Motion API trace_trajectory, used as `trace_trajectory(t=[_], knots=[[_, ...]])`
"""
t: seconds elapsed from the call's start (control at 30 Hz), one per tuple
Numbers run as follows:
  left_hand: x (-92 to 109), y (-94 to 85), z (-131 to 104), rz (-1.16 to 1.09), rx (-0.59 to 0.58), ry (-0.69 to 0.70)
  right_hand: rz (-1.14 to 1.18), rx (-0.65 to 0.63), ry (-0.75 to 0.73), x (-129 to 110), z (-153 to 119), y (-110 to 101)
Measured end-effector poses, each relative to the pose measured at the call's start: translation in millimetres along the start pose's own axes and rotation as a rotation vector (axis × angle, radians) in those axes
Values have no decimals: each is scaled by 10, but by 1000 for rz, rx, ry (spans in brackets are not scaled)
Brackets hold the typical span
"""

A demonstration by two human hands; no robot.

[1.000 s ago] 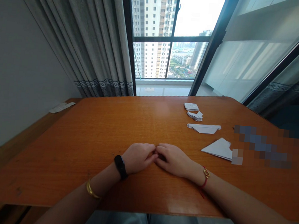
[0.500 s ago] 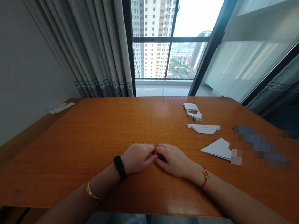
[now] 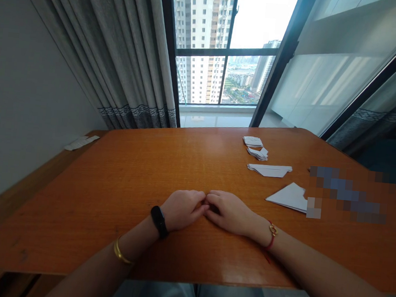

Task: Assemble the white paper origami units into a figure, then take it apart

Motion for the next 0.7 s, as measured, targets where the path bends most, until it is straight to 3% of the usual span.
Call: trace_trajectory(t=[0.7], knots=[[5,-7,1,11,-2,-1,34,28,-5,-17,-1,-24]])
Point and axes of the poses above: each hand's wrist, its own z-axis towards the middle knuckle, its own y-axis out of the palm, x = y × z, the point moved 7 cm from there along z, towards the middle knuckle
